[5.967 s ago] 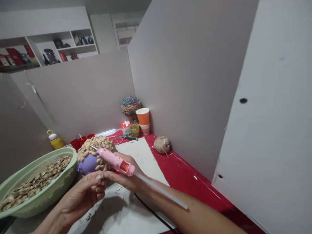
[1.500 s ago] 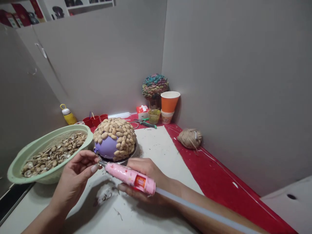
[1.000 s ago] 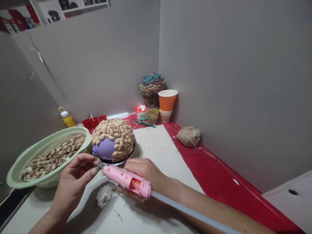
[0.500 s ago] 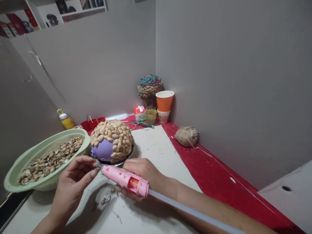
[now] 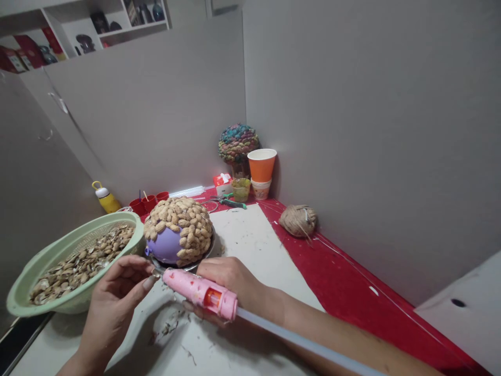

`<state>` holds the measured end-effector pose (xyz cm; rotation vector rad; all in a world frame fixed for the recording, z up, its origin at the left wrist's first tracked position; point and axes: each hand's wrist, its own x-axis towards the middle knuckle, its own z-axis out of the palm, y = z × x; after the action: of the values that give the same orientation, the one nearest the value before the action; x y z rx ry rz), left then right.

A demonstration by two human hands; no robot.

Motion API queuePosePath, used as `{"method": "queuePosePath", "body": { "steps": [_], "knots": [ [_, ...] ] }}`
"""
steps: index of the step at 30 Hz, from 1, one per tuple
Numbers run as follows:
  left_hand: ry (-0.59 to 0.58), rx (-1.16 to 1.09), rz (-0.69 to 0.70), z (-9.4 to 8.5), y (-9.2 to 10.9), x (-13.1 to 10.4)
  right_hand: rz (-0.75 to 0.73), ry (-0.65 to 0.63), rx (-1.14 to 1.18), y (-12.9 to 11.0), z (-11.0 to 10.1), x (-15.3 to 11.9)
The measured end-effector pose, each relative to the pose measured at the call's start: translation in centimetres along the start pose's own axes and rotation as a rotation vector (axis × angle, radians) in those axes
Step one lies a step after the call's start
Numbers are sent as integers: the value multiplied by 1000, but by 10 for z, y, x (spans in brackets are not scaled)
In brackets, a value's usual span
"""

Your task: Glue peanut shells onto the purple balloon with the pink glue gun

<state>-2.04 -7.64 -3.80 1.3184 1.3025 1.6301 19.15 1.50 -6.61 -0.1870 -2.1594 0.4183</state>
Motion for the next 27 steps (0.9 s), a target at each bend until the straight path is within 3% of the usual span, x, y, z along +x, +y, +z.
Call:
{"method": "queuePosePath", "body": {
  "steps": [27],
  "knots": [
    [74,-24,27,-5,-4,-3,-33,-11,-58,6,3,-4]
  ]
}}
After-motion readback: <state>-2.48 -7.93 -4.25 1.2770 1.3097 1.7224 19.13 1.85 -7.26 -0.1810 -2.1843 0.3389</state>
